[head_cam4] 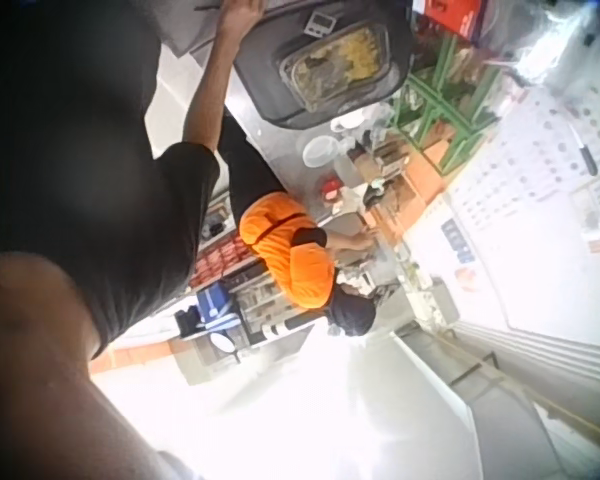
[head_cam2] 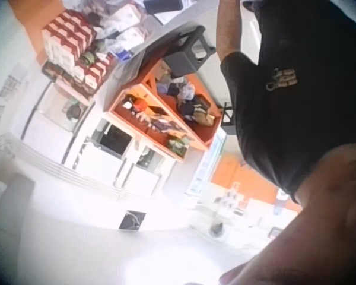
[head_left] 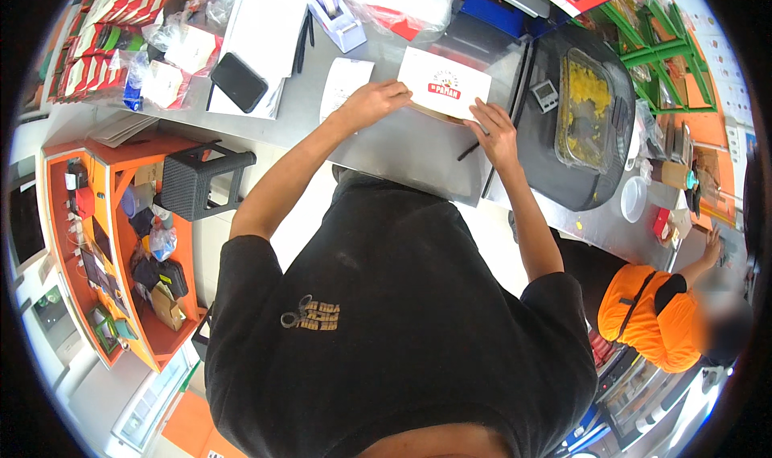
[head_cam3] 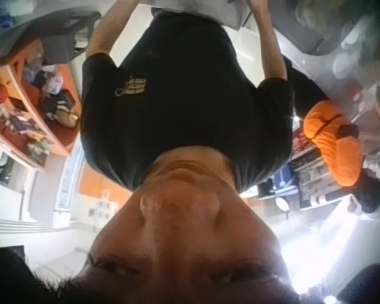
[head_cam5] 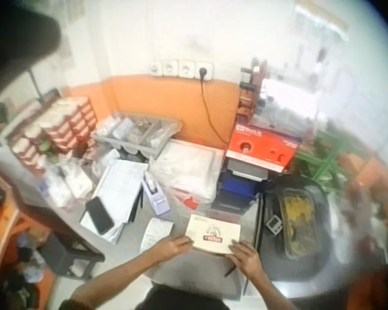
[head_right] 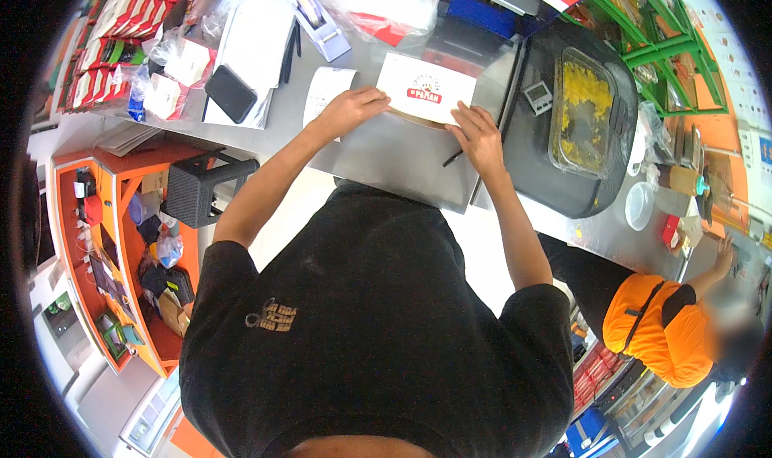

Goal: The person packs small white boxes and a card into a clear plastic bag, seals it, and hands it to a customer. The person then writes on a receipt, places it into a food box, and closes the box.

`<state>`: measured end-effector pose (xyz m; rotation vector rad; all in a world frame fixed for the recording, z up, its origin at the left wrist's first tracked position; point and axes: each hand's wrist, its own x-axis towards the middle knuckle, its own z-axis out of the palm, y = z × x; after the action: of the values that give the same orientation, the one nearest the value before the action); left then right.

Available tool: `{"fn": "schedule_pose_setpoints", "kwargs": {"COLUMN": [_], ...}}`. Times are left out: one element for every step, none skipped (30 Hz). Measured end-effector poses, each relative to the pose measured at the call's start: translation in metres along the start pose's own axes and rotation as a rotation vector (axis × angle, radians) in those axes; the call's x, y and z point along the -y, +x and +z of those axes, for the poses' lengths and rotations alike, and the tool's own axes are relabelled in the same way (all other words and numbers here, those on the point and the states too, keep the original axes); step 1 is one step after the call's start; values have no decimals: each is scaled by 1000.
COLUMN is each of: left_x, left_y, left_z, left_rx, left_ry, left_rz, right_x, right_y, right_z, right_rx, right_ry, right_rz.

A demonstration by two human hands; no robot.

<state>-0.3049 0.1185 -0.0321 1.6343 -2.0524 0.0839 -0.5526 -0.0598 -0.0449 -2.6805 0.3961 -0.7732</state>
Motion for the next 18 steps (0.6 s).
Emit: {"fn": "schedule_pose_setpoints", "kwargs": {"left_x": [2,3,3,4,6,9,12,12,9,8,9,11,9,8,7,7,9,10], "left_y": [1,1,2,2,2,2,3,2,0,-1,1,2,5,6,7,7,4,1], "left_z": [-2,-4,-6,-5,-4,-3,-2,0,1,1,0,-1,-2,-4,-7,-11,-7,1], "left_rx": [13,52,91,128,143,159,174,131,87,49,72,95,115,136,157,175,156,138], "left_ry": [13,15,16,11,-3,-16,-31,-89,-147,-208,-213,-218,-228,-203,-178,-144,-131,-119], "left_rz": [31,32,32,35,40,45,52,40,27,17,-16,-50,-84,-75,-66,-64,-30,4], "right_x": [0,0,0,-1,0,2,3,3,3,3,2,0,-1,-2,-2,0,4,10], "right_y": [-1,-1,1,2,3,4,4,2,-1,-3,-1,0,-1,-2,-4,0,2,1], "right_z": [-1,-1,-1,-2,-3,-4,-5,-7,-8,-7,-6,-5,-5,-5,-5,-5,-7,-11], "right_rx": [-1,-2,-3,-6,11,29,46,51,56,60,56,53,54,63,72,80,102,124], "right_ry": [10,19,29,32,34,36,37,46,56,67,76,84,90,88,86,91,78,64], "right_rz": [5,12,19,-1,1,3,7,20,33,52,47,42,38,43,47,40,60,78]}}
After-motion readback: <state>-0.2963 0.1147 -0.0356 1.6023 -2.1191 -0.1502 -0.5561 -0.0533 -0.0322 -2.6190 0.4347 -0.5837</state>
